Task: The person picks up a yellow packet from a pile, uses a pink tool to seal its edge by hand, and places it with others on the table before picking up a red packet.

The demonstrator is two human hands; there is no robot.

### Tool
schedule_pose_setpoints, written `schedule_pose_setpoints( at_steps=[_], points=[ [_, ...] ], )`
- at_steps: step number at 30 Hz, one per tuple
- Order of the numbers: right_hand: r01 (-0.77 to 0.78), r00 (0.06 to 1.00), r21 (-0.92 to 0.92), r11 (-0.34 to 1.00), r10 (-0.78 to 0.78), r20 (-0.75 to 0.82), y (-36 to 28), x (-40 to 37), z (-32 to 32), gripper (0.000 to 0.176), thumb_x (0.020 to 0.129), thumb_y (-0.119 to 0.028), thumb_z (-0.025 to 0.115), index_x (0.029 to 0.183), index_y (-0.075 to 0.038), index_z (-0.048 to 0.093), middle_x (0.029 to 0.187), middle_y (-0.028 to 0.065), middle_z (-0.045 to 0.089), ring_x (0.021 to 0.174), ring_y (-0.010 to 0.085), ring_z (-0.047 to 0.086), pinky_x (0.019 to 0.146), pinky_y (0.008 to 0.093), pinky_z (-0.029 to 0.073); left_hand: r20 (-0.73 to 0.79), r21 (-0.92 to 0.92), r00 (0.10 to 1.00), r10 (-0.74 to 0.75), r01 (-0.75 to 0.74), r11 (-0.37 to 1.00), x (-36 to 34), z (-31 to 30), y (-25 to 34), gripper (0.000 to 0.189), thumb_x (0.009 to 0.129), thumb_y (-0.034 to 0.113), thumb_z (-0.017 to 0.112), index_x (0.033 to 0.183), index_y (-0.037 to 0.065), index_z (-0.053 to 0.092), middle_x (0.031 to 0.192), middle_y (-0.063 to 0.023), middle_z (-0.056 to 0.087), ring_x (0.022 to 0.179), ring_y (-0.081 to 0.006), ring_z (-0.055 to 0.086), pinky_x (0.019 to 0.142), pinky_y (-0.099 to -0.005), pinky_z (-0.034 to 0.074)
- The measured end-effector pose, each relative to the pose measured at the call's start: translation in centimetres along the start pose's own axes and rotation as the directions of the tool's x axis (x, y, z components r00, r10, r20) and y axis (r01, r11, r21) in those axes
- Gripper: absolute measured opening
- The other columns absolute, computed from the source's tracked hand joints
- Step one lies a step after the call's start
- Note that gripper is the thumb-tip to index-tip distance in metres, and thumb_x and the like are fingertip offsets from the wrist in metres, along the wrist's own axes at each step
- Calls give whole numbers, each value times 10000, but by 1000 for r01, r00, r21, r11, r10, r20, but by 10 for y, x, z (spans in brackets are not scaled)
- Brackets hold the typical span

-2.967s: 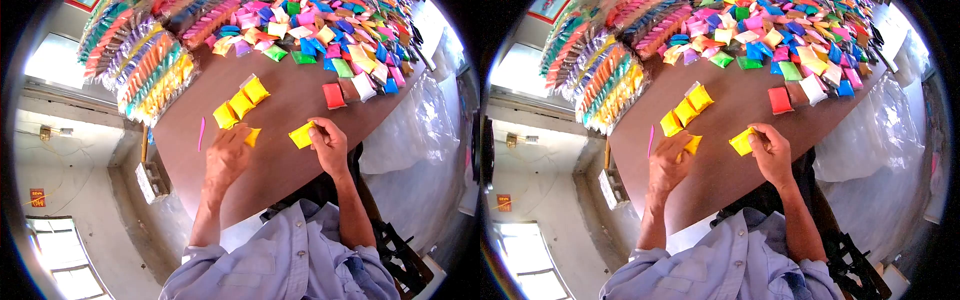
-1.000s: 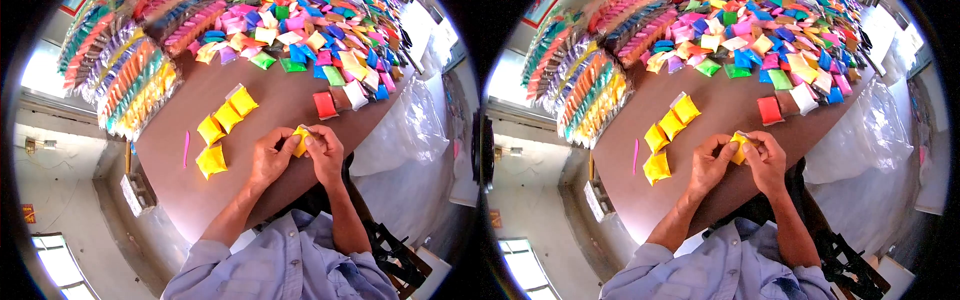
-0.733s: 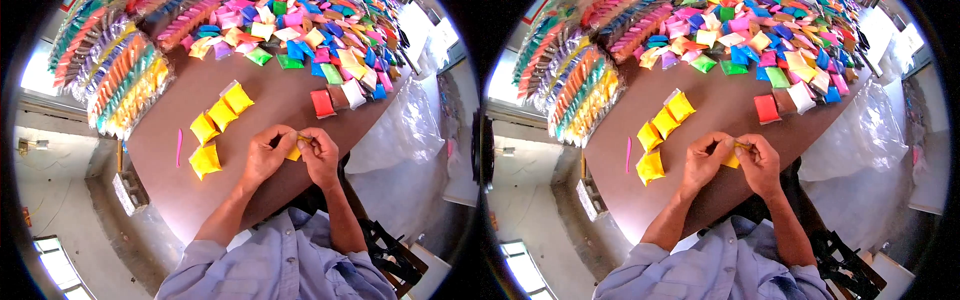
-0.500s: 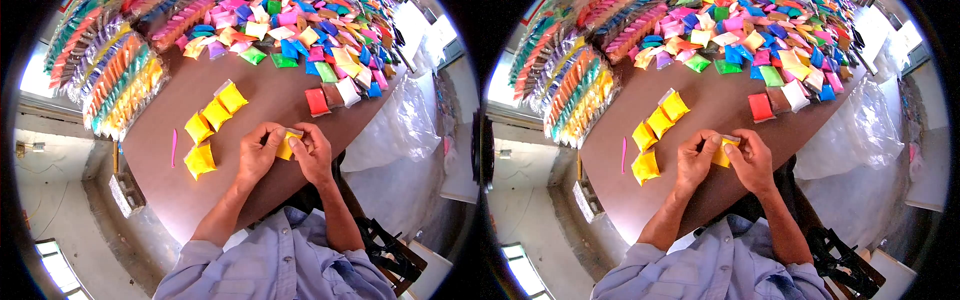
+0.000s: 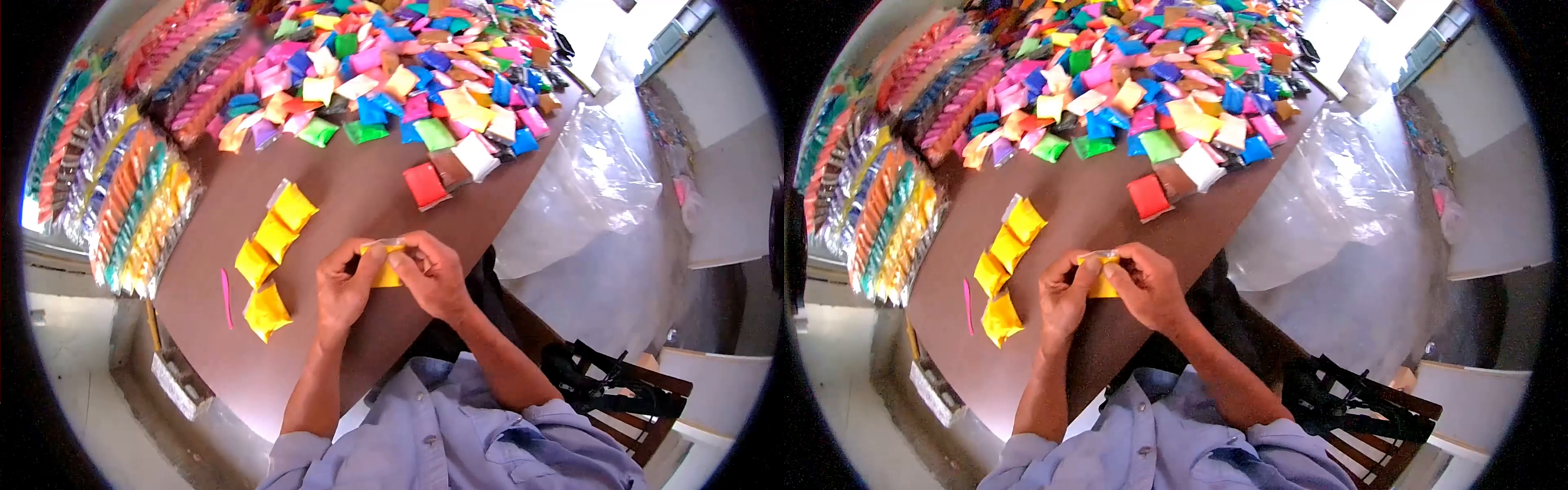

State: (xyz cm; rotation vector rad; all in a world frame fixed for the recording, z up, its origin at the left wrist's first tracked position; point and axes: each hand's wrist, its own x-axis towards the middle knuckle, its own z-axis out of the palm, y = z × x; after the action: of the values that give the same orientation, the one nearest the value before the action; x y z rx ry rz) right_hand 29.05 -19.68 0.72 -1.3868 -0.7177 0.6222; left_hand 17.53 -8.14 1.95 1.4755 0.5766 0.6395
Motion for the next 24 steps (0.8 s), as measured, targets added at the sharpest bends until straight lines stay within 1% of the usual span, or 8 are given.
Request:
schedule_pose_setpoints(
  at_steps=[3, 5, 7, 10, 14, 16, 19, 24],
  points=[
    [-50, 999, 77, 996, 50, 9, -5, 0, 0, 109, 996, -98, 662, 1046, -4, 635, 854, -4, 620, 720, 26, 553, 622, 221, 479, -11, 72, 1000, 7, -7, 997, -3, 1, 2, 108, 990, 103, 695, 1010, 4, 733, 868, 19, 689, 803, -50, 598, 728, -212, 484],
    [-15, 1000, 48, 999, 15, -3, -1, 0, -1, 109, 997, -96, 660, 1043, -1, 633, 851, -2, 620, 718, 27, 553, 623, 222, 479, -8, 104, 1000, 25, -24, 994, -5, 2, 3, 105, 987, 101, 699, 1007, 4, 732, 870, 17, 692, 797, -53, 599, 727, -212, 485],
    [58, 998, 21, 998, -58, -25, 7, 0, 1, 103, 1001, -91, 652, 1035, 3, 627, 853, 11, 621, 727, 36, 560, 636, 225, 485, -12, 156, 999, -35, 36, 987, -4, 3, 4, 107, 980, 99, 707, 1023, 4, 732, 906, 5, 707, 810, -58, 613, 736, -220, 495],
    [47, 998, 48, 998, -45, -45, 7, -1, 1, 102, 1002, -89, 651, 1032, 3, 622, 858, 19, 617, 738, 45, 564, 643, 231, 488, -6, 57, 1000, -27, 28, 998, -3, 6, 6, 118, 977, 106, 713, 1026, 0, 732, 916, 0, 713, 820, -61, 624, 745, -225, 504],
    [29, 997, 22, 999, -28, -74, 6, -2, 0, 102, 1012, -101, 644, 1029, -4, 617, 852, 16, 608, 733, 46, 552, 637, 235, 484, -26, 25, 998, -53, 53, 998, -3, 9, 12, 131, 970, 115, 720, 1012, -9, 733, 890, 0, 713, 811, -60, 626, 740, -226, 507],
    [21, 997, 32, 999, -18, -79, 0, -2, -2, 95, 1015, -98, 638, 1029, -7, 618, 850, 14, 607, 732, 42, 548, 636, 233, 481, -9, 148, 999, -48, 49, 988, -4, 8, 14, 143, 965, 113, 719, 1021, -18, 735, 866, 3, 712, 791, -57, 621, 726, -226, 506],
    [26, 997, 34, 999, -23, -79, 1, -2, -2, 80, 1021, -92, 626, 1029, -12, 620, 847, 7, 604, 730, 34, 541, 633, 228, 473, 47, 215, 999, 4, -14, 977, -3, 4, 14, 151, 961, 106, 717, 1038, -23, 738, 861, 9, 706, 772, -55, 609, 706, -228, 499],
    [39, 997, -16, 999, -40, -72, 6, -2, 0, 79, 1011, -82, 635, 1026, -8, 615, 836, 14, 599, 719, 44, 539, 627, 239, 471, 23, 166, 1000, -6, 2, 986, -5, 8, 18, 133, 968, 107, 712, 1020, -12, 741, 861, 21, 695, 781, -43, 589, 703, -219, 482]
  ],
)
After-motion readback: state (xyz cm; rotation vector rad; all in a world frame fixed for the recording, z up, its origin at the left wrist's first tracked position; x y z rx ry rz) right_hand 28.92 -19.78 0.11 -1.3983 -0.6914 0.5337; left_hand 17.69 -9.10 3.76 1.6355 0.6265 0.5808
